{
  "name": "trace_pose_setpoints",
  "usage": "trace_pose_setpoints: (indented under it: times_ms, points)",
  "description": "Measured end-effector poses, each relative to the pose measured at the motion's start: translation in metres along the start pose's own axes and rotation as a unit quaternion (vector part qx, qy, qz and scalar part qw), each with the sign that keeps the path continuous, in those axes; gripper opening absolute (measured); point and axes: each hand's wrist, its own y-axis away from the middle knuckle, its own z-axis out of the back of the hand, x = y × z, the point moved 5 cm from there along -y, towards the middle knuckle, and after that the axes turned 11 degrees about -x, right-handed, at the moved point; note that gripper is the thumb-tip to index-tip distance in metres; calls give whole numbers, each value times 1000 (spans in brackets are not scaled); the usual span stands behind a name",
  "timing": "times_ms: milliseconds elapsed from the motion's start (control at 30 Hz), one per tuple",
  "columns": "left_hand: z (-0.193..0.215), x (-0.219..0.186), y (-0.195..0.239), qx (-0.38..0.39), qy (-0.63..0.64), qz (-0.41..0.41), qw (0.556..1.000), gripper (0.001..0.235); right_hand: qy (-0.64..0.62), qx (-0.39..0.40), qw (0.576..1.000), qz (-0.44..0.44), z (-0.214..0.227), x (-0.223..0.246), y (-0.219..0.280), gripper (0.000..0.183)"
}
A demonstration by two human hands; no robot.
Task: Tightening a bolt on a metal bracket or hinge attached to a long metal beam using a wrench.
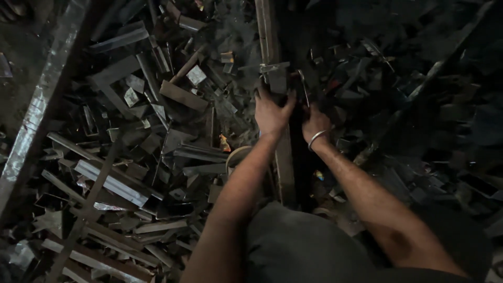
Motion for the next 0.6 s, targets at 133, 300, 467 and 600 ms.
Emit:
trace_pose_setpoints:
  times_ms: [133, 300, 467, 600]
  points:
    - [-11, 17, 1, -10, -4, -30, 999, 102, 8, 8, 1000, -12, -3, -5, 1, 25]
    - [-4, 9, -2, 9, -3, 1, 1000, 104, -54, -27, 996, 66, -5, -13, -1, 45]
    - [-14, 25, -4, 2, -18, -20, 1000, 108, -270, 49, 961, -24, -48, -77, -25, 55]
    - [0, 15, -10, 50, 9, 15, 999, 114, -338, 148, 903, -219, -14, -43, -15, 61]
